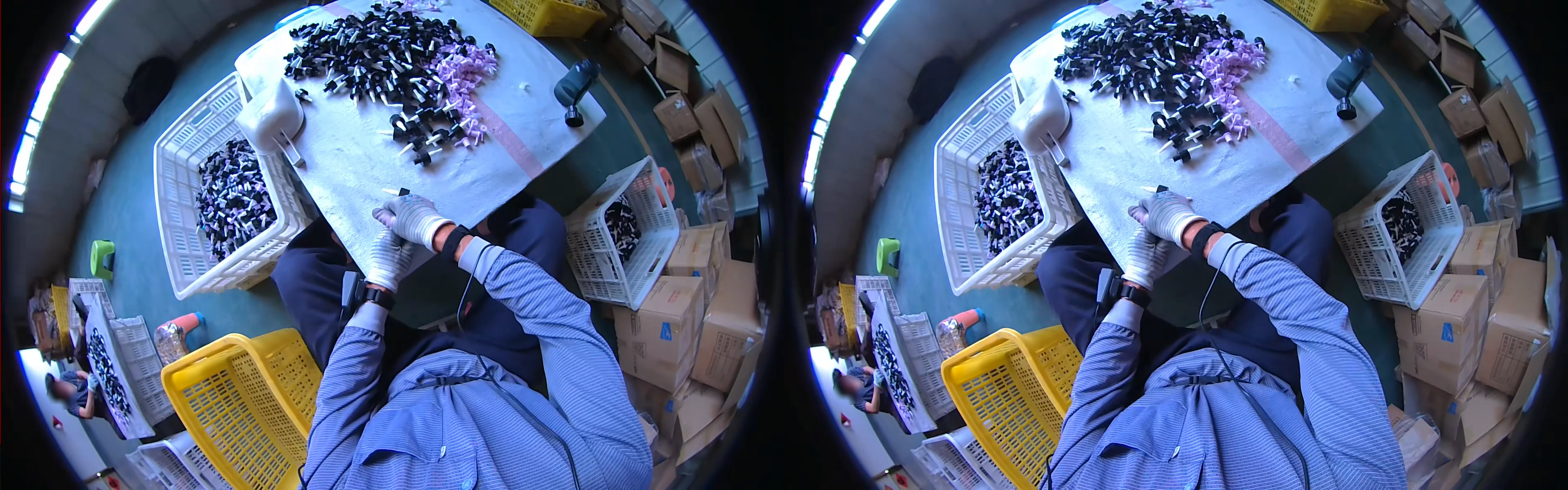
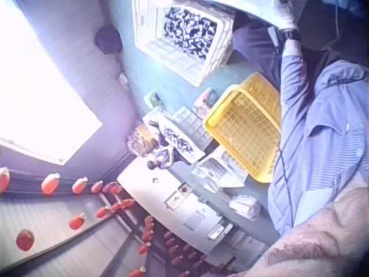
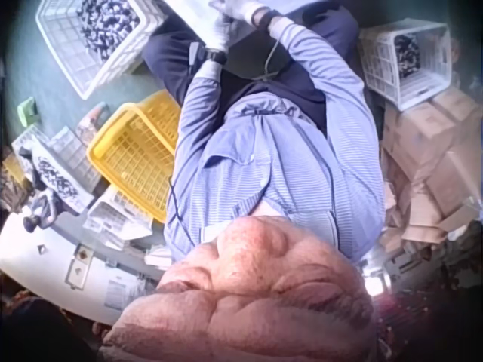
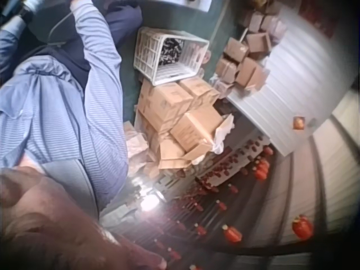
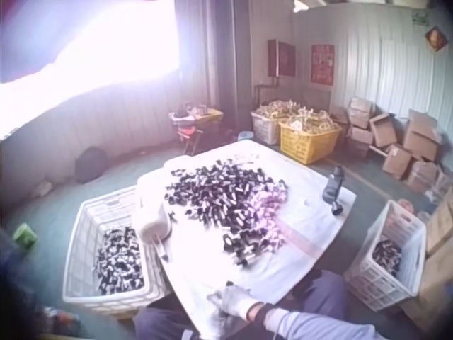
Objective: Assembling small pink and black plastic components by hand at a workbench.
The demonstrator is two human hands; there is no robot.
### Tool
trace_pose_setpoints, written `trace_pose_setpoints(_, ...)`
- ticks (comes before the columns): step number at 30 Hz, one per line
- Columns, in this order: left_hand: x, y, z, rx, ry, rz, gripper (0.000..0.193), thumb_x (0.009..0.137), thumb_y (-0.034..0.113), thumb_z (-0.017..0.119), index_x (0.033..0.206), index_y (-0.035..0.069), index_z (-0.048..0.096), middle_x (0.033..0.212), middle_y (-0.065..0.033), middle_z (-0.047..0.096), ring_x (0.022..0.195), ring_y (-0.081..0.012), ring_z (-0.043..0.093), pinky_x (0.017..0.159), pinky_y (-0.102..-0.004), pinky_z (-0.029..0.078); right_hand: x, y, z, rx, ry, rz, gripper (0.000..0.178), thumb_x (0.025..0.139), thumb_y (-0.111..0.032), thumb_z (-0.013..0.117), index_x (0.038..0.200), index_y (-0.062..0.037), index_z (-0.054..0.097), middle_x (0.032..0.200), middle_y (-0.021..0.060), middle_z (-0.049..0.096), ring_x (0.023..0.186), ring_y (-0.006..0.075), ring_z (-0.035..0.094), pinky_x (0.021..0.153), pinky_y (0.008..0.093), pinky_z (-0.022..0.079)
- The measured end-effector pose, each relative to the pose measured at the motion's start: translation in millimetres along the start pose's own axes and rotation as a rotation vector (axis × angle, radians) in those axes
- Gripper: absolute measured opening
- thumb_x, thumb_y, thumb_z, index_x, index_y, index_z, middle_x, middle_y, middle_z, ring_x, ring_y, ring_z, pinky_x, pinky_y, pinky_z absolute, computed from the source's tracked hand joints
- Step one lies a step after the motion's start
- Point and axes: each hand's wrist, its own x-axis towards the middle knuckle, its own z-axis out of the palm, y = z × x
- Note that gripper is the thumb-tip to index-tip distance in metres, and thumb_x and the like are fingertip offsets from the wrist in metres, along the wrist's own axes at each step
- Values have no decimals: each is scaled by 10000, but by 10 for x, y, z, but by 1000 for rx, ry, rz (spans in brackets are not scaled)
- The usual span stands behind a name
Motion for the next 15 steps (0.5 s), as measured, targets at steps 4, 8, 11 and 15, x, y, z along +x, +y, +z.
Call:
trace_pose_setpoints(4, -1, 135, -64, -64, 65, -45, 413, 906, 115, 616, 1288, 11, 501, 1142, -130, 653, 1046, -241, 638, 874, -314, 490, 68, -11, -31, -13, -67, -33, 511, 956, -514, 438, 997, -66, 680, 911, 177, 698, 928, 355, 662, 852, 444, 486)
trace_pose_setpoints(8, -10, 168, -65, -22, 102, -50, 412, 896, 147, 631, 1270, 17, 516, 1111, -159, 670, 1004, -259, 654, 853, -331, 495, 94, -5, 38, -47, -16, 5, 505, 959, -508, 431, 992, -71, 682, 911, 177, 698, 926, 358, 662, 857, 444, 486)
trace_pose_setpoints(11, -18, 89, -71, -51, 124, 6, 451, 900, 185, 630, 1298, 22, 498, 1109, -159, 672, 1002, -260, 656, 854, -342, 499, 67, -46, 65, -21, 13, -2, 492, 960, -499, 426, 999, -84, 687, 918, 167, 700, 932, 351, 664, 857, 442, 487)
trace_pose_setpoints(15, -8, 222, -31, 79, 2, -7, 467, 913, 147, 606, 1338, 19, 465, 1160, -134, 652, 1054, -247, 637, 881, -333, 498, -48, 68, 89, 28, 42, 34, 459, 961, -481, 429, 1004, -108, 693, 925, 149, 703, 942, 335, 665, 857, 446, 485)
